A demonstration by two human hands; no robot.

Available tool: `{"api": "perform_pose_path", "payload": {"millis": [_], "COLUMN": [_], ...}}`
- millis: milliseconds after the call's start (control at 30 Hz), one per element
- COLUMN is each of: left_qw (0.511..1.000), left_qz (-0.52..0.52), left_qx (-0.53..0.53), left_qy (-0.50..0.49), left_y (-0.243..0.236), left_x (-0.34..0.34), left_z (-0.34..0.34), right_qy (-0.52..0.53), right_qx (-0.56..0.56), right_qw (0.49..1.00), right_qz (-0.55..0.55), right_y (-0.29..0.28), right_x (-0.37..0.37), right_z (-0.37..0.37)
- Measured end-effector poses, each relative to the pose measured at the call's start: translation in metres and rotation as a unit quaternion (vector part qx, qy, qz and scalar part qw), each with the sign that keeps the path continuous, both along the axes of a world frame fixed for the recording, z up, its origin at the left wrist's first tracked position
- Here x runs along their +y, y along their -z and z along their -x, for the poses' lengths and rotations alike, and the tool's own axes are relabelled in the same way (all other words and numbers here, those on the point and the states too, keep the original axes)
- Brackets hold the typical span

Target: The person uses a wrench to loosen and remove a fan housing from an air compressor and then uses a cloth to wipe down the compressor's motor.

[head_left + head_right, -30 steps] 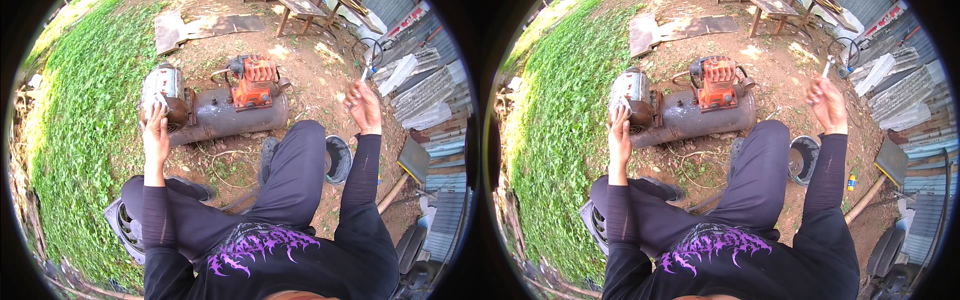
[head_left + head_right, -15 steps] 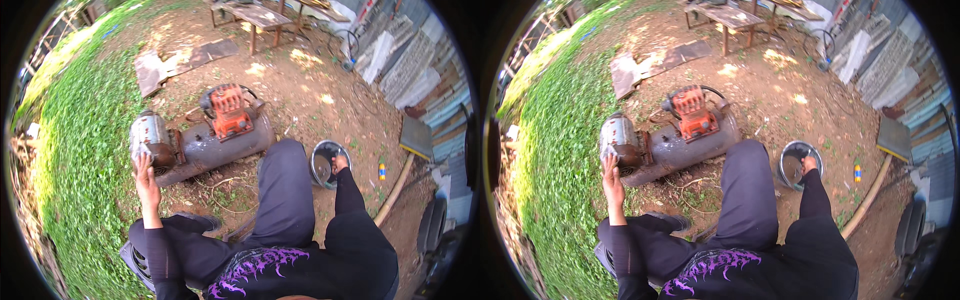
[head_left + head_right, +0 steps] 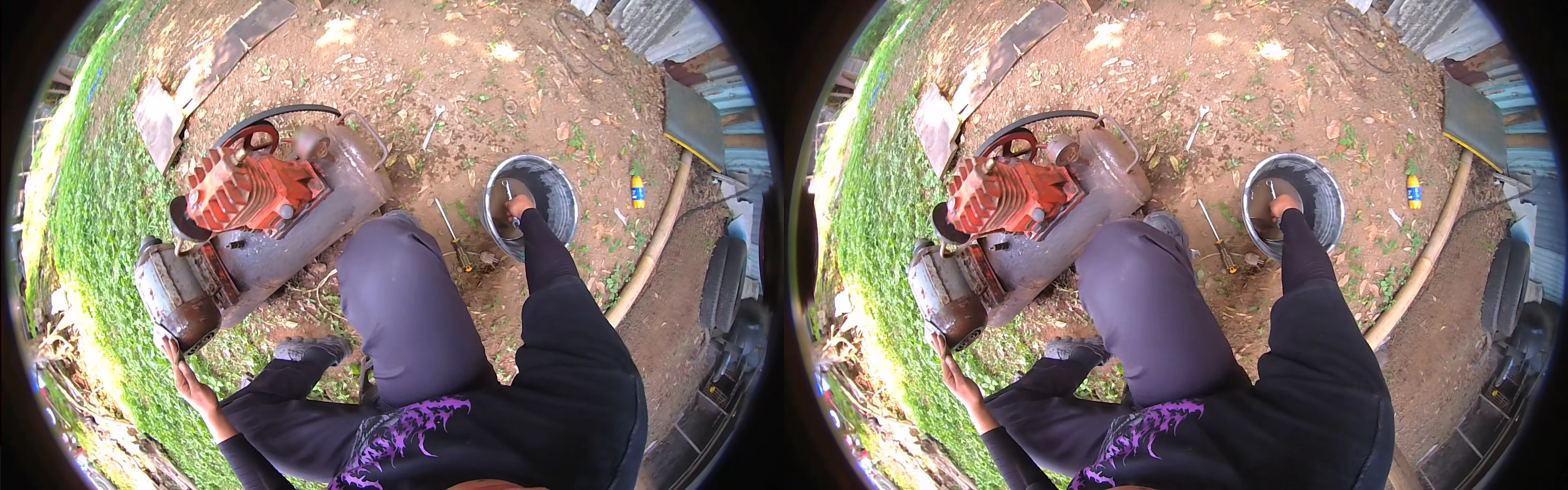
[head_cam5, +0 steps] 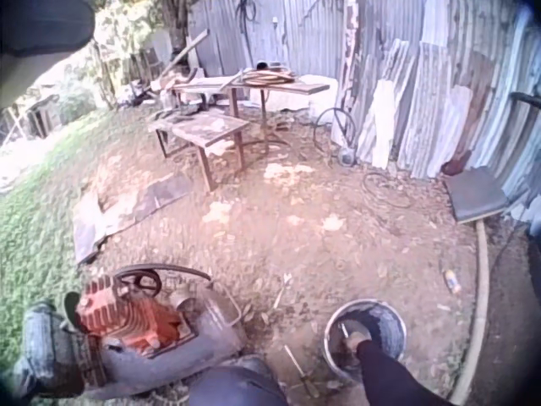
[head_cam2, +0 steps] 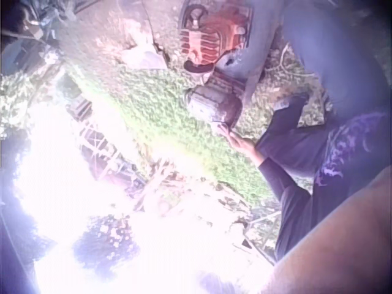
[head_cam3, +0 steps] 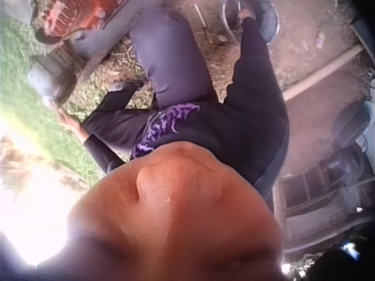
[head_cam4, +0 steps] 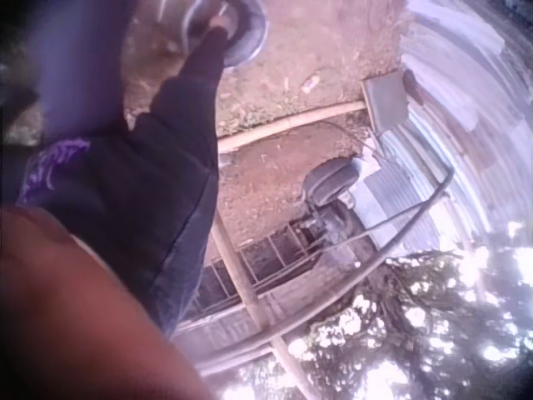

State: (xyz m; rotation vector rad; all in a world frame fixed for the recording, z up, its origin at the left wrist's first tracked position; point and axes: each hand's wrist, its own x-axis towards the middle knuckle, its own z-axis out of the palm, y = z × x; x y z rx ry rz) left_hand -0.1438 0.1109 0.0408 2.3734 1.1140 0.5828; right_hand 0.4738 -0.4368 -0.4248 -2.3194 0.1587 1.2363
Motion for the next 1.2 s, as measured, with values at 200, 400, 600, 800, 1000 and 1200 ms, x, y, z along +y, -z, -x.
{"api": "perform_pose_path", "payload": {"millis": [200,400,600,800,1000,1200], "left_qw": [0.998,0.997,0.997,0.994,0.996,0.996], "left_qz": [0.042,0.046,0.032,0.021,0.037,0.054], "left_qx": [0.026,0.050,0.061,0.091,0.077,0.074], "left_qy": [-0.026,-0.026,-0.032,-0.049,-0.033,-0.019], "left_y": [-0.010,-0.013,-0.016,-0.038,-0.021,-0.018], "left_x": [-0.005,-0.004,-0.009,-0.026,-0.016,-0.006], "left_z": [-0.007,-0.008,-0.012,-0.015,-0.015,-0.013], "right_qy": [-0.151,-0.340,-0.249,-0.089,0.107,0.415], "right_qx": [-0.143,-0.092,-0.176,-0.081,-0.095,0.180], "right_qw": [0.962,0.926,0.925,0.977,0.987,0.851], "right_qz": [0.176,0.136,0.225,0.174,0.079,-0.266], "right_y": [0.039,0.059,0.080,0.020,0.052,-0.049], "right_x": [-0.004,-0.012,-0.027,0.017,-0.021,0.002], "right_z": [0.001,-0.023,-0.023,-0.022,-0.026,-0.030]}}
